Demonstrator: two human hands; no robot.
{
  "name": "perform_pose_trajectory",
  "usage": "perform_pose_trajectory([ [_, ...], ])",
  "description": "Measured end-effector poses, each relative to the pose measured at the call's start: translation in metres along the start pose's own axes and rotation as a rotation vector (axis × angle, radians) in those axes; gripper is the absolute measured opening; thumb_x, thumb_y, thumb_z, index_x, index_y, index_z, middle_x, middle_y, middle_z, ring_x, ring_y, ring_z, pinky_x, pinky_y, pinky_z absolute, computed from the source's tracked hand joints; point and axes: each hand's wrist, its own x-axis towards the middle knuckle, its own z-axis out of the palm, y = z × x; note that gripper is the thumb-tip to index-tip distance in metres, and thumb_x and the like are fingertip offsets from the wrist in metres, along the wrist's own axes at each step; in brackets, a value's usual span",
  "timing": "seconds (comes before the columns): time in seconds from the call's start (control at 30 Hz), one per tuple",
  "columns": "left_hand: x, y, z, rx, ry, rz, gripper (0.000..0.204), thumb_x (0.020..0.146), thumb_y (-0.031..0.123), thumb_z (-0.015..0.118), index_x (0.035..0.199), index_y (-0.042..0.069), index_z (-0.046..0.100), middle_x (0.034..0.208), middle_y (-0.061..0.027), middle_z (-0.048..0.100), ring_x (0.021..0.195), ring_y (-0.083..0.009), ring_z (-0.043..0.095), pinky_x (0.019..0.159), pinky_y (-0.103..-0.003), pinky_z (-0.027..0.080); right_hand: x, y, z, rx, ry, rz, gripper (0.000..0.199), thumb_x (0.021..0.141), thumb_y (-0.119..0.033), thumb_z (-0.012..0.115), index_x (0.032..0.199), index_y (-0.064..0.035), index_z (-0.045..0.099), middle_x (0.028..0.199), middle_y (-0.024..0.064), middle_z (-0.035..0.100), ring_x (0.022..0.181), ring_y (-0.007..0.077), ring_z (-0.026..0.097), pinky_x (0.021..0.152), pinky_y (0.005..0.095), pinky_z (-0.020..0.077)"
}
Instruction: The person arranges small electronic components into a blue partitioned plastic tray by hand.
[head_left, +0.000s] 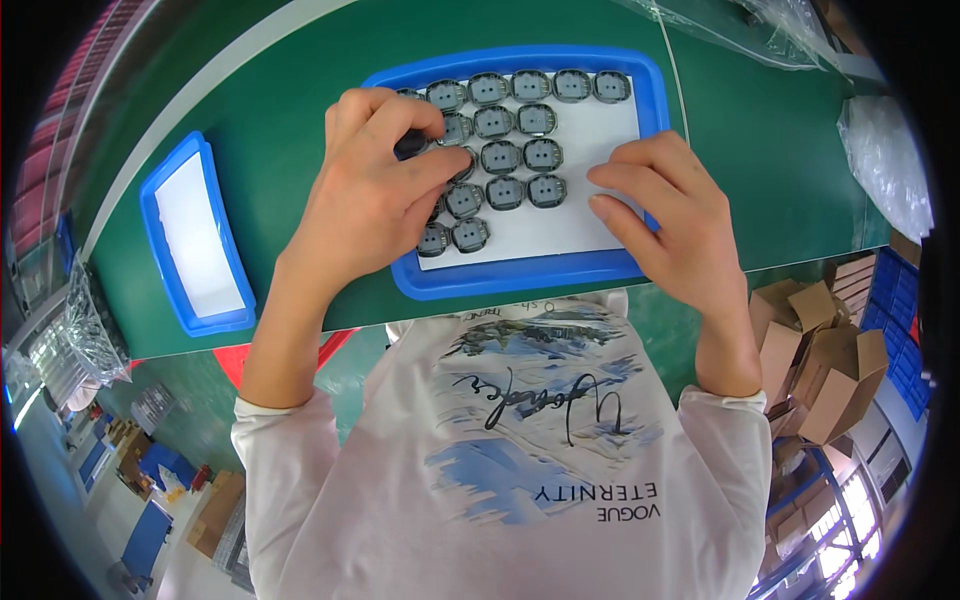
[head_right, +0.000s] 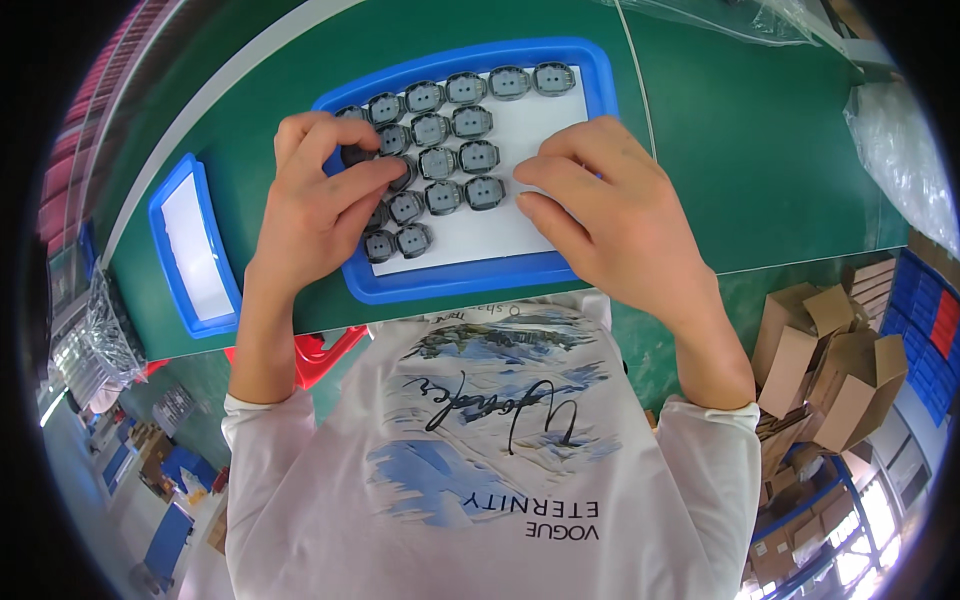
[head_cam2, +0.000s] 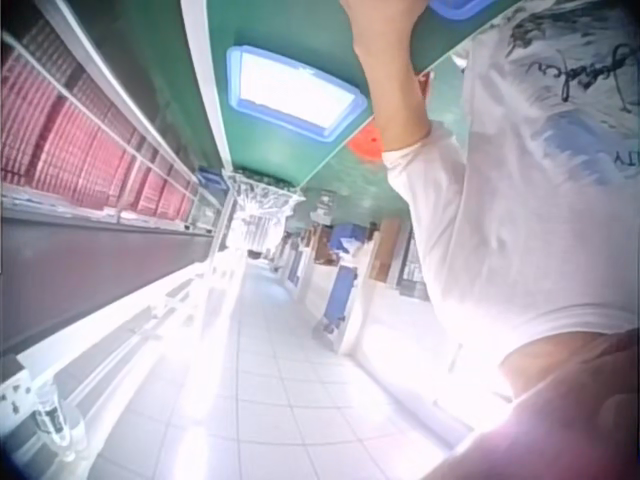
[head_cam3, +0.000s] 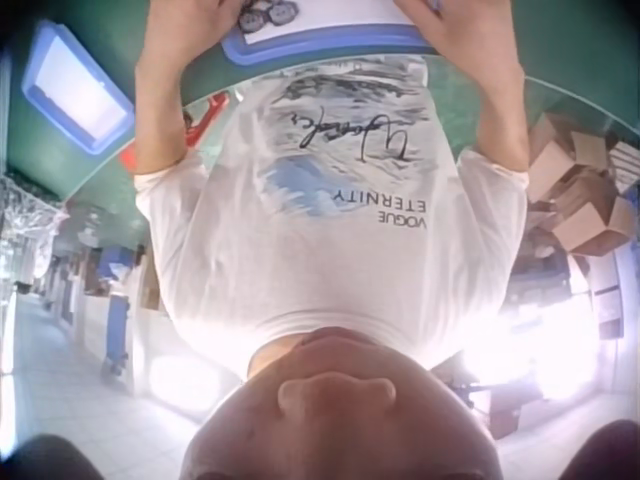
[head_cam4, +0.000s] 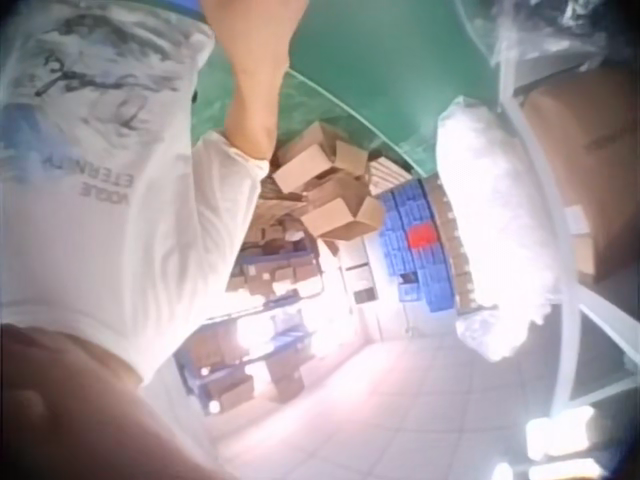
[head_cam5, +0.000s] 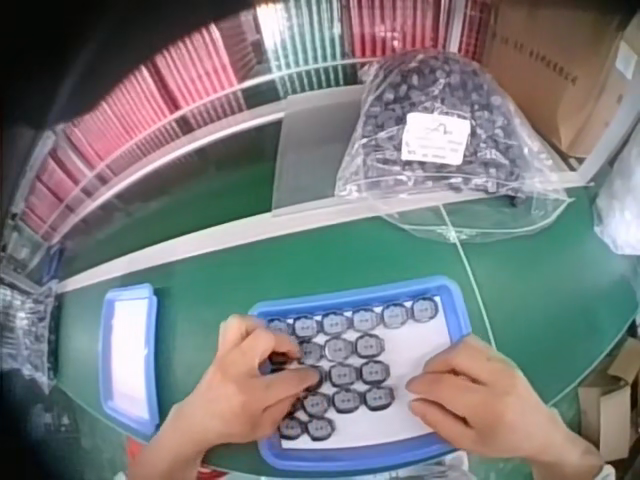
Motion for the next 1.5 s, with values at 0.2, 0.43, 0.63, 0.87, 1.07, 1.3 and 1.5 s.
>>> perform_pose_trajectory([
  [0.2, 0.007, -0.002, -0.006, -0.074, -0.033, 0.02, 0.028, 0.068, -0.001, 0.078, 0.093, 0.012, 0.077, 0.109, -0.0031, 0.062, 0.104, -0.0281, 0.053, 0.089, -0.041, 0.045, 0.002, -0.005, 0.002, 0.01, -0.026, -0.025, 0.021, 0.079, -0.002, 0.078, 0.099, -0.0021, 0.072, 0.097, 0.0086, 0.064, 0.086, 0.0251, 0.062, 0.072, 0.0345, 0.0506],
  [0.43, -0.022, 0.002, -0.011, -0.06, 0.117, -0.162, 0.024, 0.075, 0.002, 0.076, 0.097, 0.009, 0.077, 0.12, -0.0041, 0.067, 0.112, -0.0297, 0.054, 0.093, -0.04, 0.048, 0.046, -0.01, 0.031, -0.03, -0.059, -0.273, 0.016, 0.073, 0.0, 0.072, 0.089, -0.0038, 0.07, 0.09, 0.0066, 0.056, 0.085, 0.025, 0.056, 0.071, 0.0358, 0.0475],
  [0.63, -0.035, 0.007, -0.001, -0.032, 0.229, -0.24, 0.021, 0.072, 0.004, 0.08, 0.092, 0.01, 0.078, 0.123, -0.0067, 0.066, 0.113, -0.0311, 0.054, 0.093, -0.04, 0.048, 0.086, -0.008, 0.062, -0.071, -0.125, -0.455, 0.009, 0.073, -0.006, 0.07, 0.076, -0.0035, 0.062, 0.083, 0.0065, 0.048, 0.085, 0.0252, 0.052, 0.074, 0.0377, 0.0449],
  [0.87, -0.041, 0.001, 0.004, -0.082, 0.34, -0.24, 0.02, 0.07, 0.004, 0.081, 0.09, 0.008, 0.078, 0.125, -0.0094, 0.066, 0.115, -0.0326, 0.054, 0.094, -0.04, 0.047, 0.09, -0.01, 0.066, -0.166, -0.231, -0.451, 0.011, 0.073, -0.007, 0.071, 0.076, -0.004, 0.061, 0.085, 0.0065, 0.05, 0.088, 0.026, 0.052, 0.078, 0.0377, 0.0454],
  [1.07, -0.042, 0.003, 0.003, -0.117, 0.351, -0.248, 0.022, 0.07, 0.006, 0.082, 0.091, 0.008, 0.077, 0.126, -0.0096, 0.066, 0.115, -0.0324, 0.055, 0.095, -0.041, 0.048, 0.085, -0.012, 0.07, -0.2, -0.196, -0.384, 0.013, 0.076, -0.005, 0.074, 0.083, -0.0053, 0.064, 0.088, 0.0071, 0.051, 0.087, 0.0279, 0.053, 0.08, 0.0392, 0.0455],
  [1.3, -0.043, 0.005, 0.002, -0.147, 0.336, -0.247, 0.026, 0.071, 0.011, 0.081, 0.097, 0.01, 0.077, 0.13, -0.0086, 0.064, 0.119, -0.0321, 0.053, 0.1, -0.042, 0.045, 0.078, -0.011, 0.069, -0.142, -0.056, -0.312, 0.019, 0.075, -0.002, 0.077, 0.09, -0.0054, 0.067, 0.092, 0.0073, 0.055, 0.088, 0.028, 0.055, 0.077, 0.0385, 0.0473],
  [1.5, -0.045, 0.018, 0.0, -0.143, 0.206, -0.191, 0.056, 0.068, 0.025, 0.087, 0.118, 0.01, 0.068, 0.147, -0.0141, 0.052, 0.132, -0.0382, 0.044, 0.111, -0.049, 0.034, 0.063, -0.015, 0.03, -0.107, 0.063, -0.121, 0.022, 0.08, -0.001, 0.078, 0.101, -0.0055, 0.074, 0.102, 0.0089, 0.063, 0.086, 0.0262, 0.063, 0.074, 0.0333, 0.0516],
])
